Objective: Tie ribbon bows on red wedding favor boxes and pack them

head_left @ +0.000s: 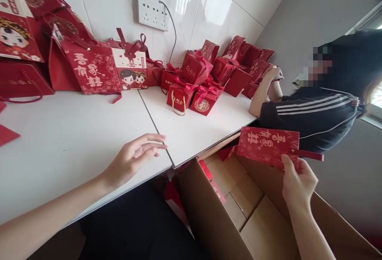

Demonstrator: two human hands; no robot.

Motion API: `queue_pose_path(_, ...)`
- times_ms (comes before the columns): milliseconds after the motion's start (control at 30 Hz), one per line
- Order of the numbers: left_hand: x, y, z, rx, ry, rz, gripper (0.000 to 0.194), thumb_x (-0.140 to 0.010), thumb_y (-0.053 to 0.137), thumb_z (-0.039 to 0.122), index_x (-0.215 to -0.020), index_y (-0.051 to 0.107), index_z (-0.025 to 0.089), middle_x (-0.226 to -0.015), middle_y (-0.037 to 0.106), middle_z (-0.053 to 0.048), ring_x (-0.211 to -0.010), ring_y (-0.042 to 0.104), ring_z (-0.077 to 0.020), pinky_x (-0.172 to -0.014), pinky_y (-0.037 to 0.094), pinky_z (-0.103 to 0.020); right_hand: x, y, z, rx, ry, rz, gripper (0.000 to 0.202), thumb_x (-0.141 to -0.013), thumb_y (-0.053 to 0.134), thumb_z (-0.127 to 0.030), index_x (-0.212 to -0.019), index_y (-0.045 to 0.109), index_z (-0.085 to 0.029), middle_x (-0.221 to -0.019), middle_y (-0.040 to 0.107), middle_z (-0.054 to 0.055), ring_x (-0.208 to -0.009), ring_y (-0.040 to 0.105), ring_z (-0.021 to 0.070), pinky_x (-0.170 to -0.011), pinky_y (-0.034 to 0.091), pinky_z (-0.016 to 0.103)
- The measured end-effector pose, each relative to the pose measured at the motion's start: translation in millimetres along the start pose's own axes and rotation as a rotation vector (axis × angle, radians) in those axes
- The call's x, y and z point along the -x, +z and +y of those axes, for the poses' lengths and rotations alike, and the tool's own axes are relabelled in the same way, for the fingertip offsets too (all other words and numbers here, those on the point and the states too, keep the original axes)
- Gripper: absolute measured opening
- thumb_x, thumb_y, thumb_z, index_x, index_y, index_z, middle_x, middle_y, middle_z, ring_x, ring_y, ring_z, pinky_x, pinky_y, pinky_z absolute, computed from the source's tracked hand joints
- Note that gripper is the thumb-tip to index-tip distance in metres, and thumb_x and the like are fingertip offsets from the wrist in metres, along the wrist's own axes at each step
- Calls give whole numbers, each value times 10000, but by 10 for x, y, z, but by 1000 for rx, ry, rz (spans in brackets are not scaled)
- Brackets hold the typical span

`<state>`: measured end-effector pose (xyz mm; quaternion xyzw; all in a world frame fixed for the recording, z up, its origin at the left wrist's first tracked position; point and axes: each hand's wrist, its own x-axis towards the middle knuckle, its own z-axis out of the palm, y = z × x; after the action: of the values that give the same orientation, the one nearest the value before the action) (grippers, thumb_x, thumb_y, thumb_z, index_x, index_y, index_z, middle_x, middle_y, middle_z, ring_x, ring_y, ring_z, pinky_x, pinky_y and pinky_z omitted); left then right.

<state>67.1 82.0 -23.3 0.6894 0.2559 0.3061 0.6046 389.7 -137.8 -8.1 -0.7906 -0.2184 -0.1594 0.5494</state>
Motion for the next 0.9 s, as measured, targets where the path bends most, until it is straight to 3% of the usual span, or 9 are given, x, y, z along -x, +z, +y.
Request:
queue_pose_path(67, 28, 161, 22, -86, 55, -60, 325, -839, 568, 385, -1138, 594, 259, -1206, 616, -94, -1122, 588, -309, -915, 513, -422, 95, -87, -110, 89, -29, 76, 253, -713, 665, -386, -647, 538, -177, -540, 448, -48, -475, 389, 104, -458, 332, 258)
queue_pose_path(233, 171, 974, 116, -255, 432, -422, 908, -679, 752, 419, -1440, 279, 279, -1507, 302, -131, -1393, 231, -386, -1119, 236, -586, 663, -98, -749, 169, -564, -4, 152, -768, 648, -248, -693, 527, -196, -697, 595, 22, -557, 523, 130, -507, 424, 257)
queue_pose_path(300, 181, 1248, 146, -241, 501, -388, 1065, -620, 790, 442, -1473, 176, 264, -1547, 173, -157, -1410, 98, -433, -1101, 175, -656, 827, -47, -970, 135, -654, -73, 67, -809, 605, -242, -787, 559, -200, -749, 624, 36, -556, 555, 130, -478, 440, 248)
queue_pose_path(367, 139, 1396, 176, -148, 495, -280, 1072, -633, 784, 428, -1474, 146, 242, -1540, 171, -173, -1400, 152, -435, -1094, 250, -630, 888, -1, -1113, 86, -775, -195, 195, -836, 583, -349, -953, 586, -193, -929, 652, 102, -742, 641, 200, -573, 519, 301)
queue_pose_path(467, 27, 1400, 233, 72, 299, -234, 784, -731, 720, 353, -1394, 320, 230, -1402, 435, -144, -1259, 458, -357, -1036, 417, -505, 821, 12, -1168, -16, -915, -476, 448, -894, 445, -497, -1161, 555, -155, -1187, 598, 184, -1055, 610, 305, -794, 550, 434)
queue_pose_path(567, -27, 1279, 265, 323, 65, -284, 457, -793, 647, 308, -1215, 508, 200, -1164, 632, -95, -1061, 612, -285, -924, 509, -428, 706, -50, -1077, -136, -947, -687, 365, -916, 451, -370, -1164, 579, -135, -1186, 611, 157, -1150, 560, 308, -884, 528, 456)
queue_pose_path(633, -11, 1209, 249, 492, -2, -280, 374, -775, 637, 296, -1123, 560, 183, -1030, 682, -78, -950, 653, -270, -821, 551, -391, 670, -107, -980, -169, -917, -533, 342, -821, 594, -206, -1159, 599, -151, -1215, 585, 131, -1179, 526, 317, -939, 490, 489)
queue_pose_path(733, 33, 1171, 217, 672, -30, -265, 287, -749, 619, 304, -1010, 605, 184, -864, 696, -49, -768, 678, -241, -662, 570, -340, 699, -179, -852, -191, -771, -288, 552, -695, 682, -71, -1222, 575, -197, -1330, 483, 122, -1230, 461, 349, -985, 428, 568)
queue_pose_path(900, 33, 1222, 267, 719, 19, -342, 198, -762, 606, 263, -946, 626, 193, -812, 679, -29, -653, 662, -184, -607, 564, -287, 824, -219, -770, -390, -438, -569, 527, -822, 536, -50, -1311, 452, -227, -1111, 604, 104, -973, 637, 218, -684, 602, 323)
